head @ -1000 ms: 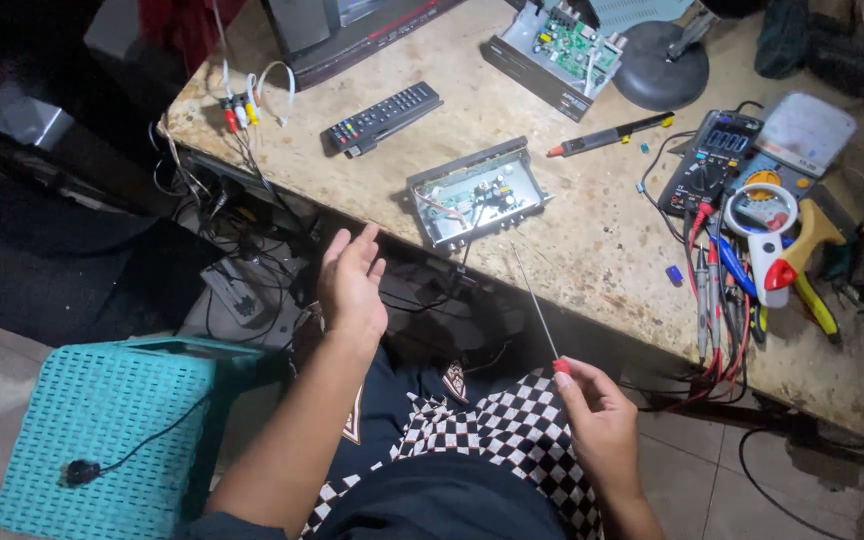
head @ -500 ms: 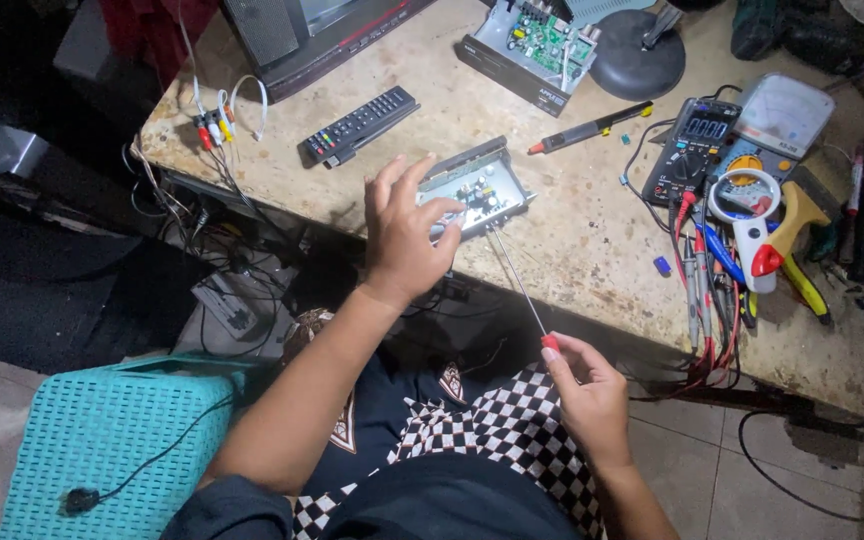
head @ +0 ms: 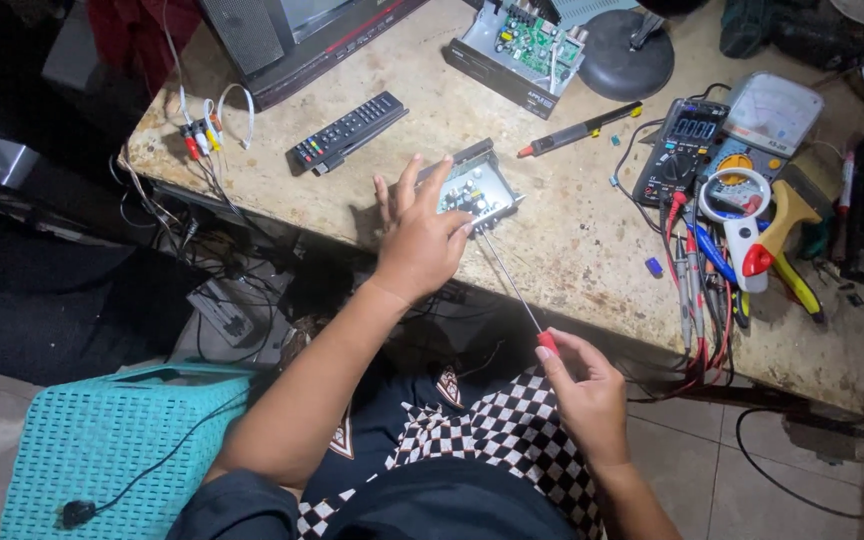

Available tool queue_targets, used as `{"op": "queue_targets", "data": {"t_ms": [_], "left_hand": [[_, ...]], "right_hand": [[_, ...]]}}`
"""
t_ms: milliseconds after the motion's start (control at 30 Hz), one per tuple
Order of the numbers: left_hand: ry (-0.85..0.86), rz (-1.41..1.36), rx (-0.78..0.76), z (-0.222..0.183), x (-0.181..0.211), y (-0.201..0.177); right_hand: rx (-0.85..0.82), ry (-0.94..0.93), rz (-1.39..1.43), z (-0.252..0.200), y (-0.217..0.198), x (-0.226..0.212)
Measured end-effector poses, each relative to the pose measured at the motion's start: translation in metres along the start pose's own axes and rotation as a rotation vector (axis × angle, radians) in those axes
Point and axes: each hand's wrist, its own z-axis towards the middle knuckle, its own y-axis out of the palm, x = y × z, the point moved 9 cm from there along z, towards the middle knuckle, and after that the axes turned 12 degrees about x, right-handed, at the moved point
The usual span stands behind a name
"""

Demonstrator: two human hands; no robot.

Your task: Disassembling and testing an electronic device, likely a car head unit, using a screwdriver and multimeter on a repair bench.

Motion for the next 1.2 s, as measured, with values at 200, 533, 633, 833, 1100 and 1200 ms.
{"op": "queue_targets", "data": {"t_ms": [200, 533, 633, 833, 1100, 1200], "left_hand": [[0.044, 0.000, 0.048, -0.001, 0.001, 0.000], [0.015, 0.105, 0.060, -0.001, 0.007, 0.007], [-0.005, 0.123, 0.066, -0.001, 0.007, 0.009], [-0.014, 0.123, 0.068, 0.000, 0.005, 0.009], [-0.011, 0.161, 0.088, 0.000, 0.005, 0.009], [0.003, 0.151, 0.104, -0.001, 0.006, 0.008]], "right_hand": [[0.016, 0.006, 0.002, 0.003, -0.002, 0.000], [0.051, -0.013, -0.041, 0.002, -0.003, -0.001], [0.054, -0.060, -0.048, 0.003, -0.005, -0.002], [0.050, -0.093, -0.042, 0.004, -0.006, -0.007], [0.051, -0.100, -0.021, 0.003, -0.006, -0.007], [0.046, -0.074, -0.050, 0.003, -0.006, -0.005]]}}
